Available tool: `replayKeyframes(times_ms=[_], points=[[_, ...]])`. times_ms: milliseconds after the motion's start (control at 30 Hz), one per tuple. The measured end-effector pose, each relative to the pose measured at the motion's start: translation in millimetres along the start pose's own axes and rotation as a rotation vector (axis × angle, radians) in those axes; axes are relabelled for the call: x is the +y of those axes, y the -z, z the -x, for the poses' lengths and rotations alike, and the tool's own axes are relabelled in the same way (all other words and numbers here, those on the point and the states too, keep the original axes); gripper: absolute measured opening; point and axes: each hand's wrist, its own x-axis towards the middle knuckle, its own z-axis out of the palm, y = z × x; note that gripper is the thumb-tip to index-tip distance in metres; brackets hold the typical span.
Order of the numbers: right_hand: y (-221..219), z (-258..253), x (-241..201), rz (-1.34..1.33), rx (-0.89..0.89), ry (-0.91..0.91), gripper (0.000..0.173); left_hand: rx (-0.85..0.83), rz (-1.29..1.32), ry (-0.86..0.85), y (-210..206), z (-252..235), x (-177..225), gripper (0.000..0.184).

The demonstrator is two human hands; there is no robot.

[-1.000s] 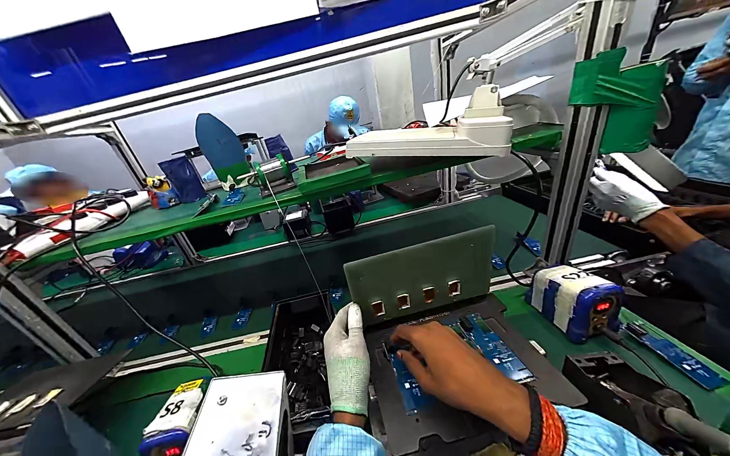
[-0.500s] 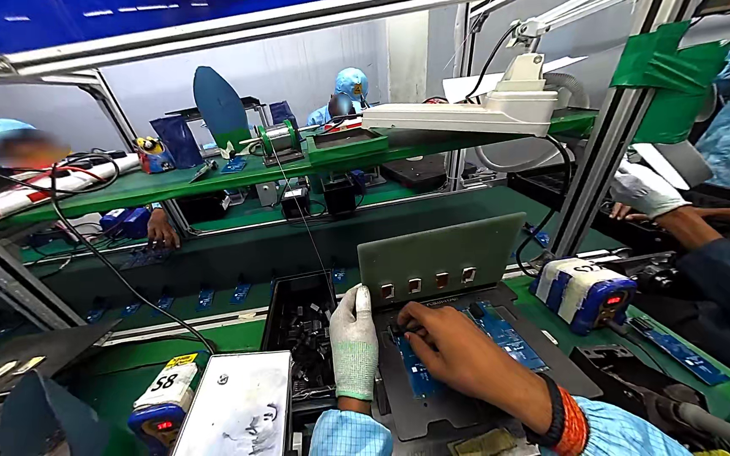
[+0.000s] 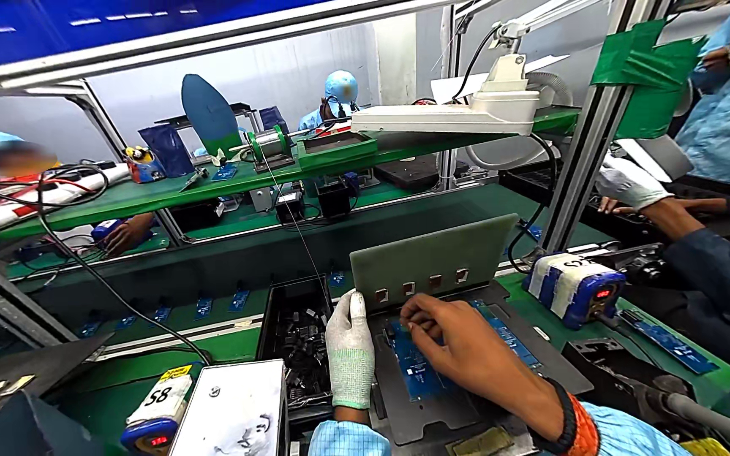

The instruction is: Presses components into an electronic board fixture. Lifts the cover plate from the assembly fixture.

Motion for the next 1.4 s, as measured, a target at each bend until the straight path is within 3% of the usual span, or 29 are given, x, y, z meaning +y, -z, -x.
replayKeyframes(times_ms=[167,300,667,900,1033,1400], points=[[27,14,11,-0.017,0.517,-0.014,0.021,-0.006,-0.006,-0.012,2,3,1,0.036],[51,28,24,0.119,0.698,-0.083,0.034,-0.004,0.012,-0.083,4,10,-1,0.037],[46,54,46,0.133,0.712,-0.086,0.044,-0.009,-0.125,-0.100,8,32,-2,0.036],[43,62,48,0.100,0.709,-0.099,0.041,-0.093,-0.090,-0.038,1,31,-6,0.074],[44,64,49,0.089,0.707,-0.098,0.041,-0.089,-0.138,0.030,-5,20,-6,0.082],[43,63,47,0.041,0.695,-0.109,0.040,-0.142,-0.089,0.063,-1,16,-15,0.049]])
